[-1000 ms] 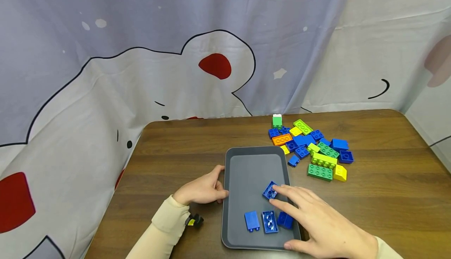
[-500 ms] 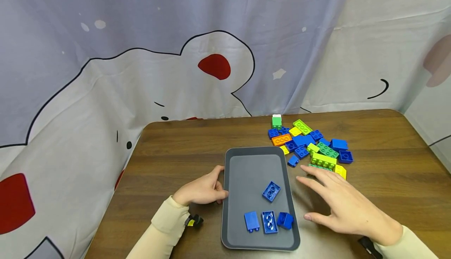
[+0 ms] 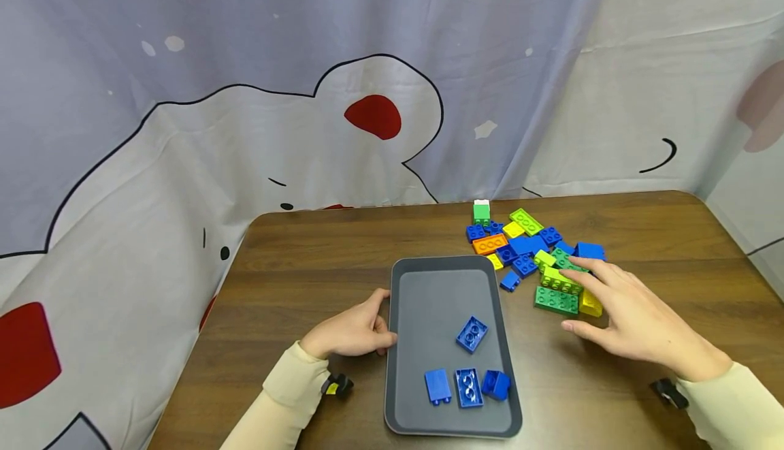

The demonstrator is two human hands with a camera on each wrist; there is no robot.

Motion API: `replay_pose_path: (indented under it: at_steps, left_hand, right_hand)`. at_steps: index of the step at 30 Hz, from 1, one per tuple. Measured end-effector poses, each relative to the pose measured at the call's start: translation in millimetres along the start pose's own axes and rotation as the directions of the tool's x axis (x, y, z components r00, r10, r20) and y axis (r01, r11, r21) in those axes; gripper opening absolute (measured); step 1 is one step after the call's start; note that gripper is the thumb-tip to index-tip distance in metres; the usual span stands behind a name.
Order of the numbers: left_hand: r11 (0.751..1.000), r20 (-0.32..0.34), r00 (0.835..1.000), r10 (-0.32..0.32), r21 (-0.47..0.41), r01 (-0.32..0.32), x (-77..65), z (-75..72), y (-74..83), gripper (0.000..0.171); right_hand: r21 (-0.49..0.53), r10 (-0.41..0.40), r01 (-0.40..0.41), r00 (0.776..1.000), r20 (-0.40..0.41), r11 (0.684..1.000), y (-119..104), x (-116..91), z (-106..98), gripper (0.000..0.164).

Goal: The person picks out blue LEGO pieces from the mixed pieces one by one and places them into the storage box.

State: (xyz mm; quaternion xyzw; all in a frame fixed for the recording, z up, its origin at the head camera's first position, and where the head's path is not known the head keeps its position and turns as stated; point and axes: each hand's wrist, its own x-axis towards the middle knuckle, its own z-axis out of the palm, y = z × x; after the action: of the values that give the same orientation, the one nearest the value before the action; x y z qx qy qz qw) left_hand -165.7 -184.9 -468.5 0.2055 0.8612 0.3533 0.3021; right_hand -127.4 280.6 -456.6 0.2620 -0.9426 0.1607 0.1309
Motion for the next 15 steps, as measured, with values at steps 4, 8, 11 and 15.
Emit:
replay_pose_path:
  at_steps: [4, 8, 11, 15]
  left_hand:
    - [1.000, 0.000, 1.000, 0.005, -0.001, -0.005, -0.1, -0.6, -0.7, 0.086]
    - [1.000, -0.002, 1.000, 0.009, 0.001, -0.009, 0.1, -0.9, -1.0, 0.086]
    - [1.000, -0.001, 1.000, 0.007, 0.003, -0.007, 0.2, -0.7, -0.7, 0.086]
    - [1.000, 0.001, 1.000, 0.002, -0.003, -0.002, 0.4, -0.1, -0.1, 0.087]
  right_hand:
    - [-0.011, 0.025, -0.024, 1.000, 0.013, 1.000, 19, 7, -1, 0.079]
    - [-0.005, 0.079, -0.079, 0.996, 0.035, 0.997, 34, 14, -1, 0.075]
    - [0.000, 0.103, -0.103, 0.994, 0.041, 0.995, 44, 19, -1, 0.072]
    - [-0.004, 0.118, -0.118, 0.992, 0.049, 0.993, 56, 23, 1, 0.067]
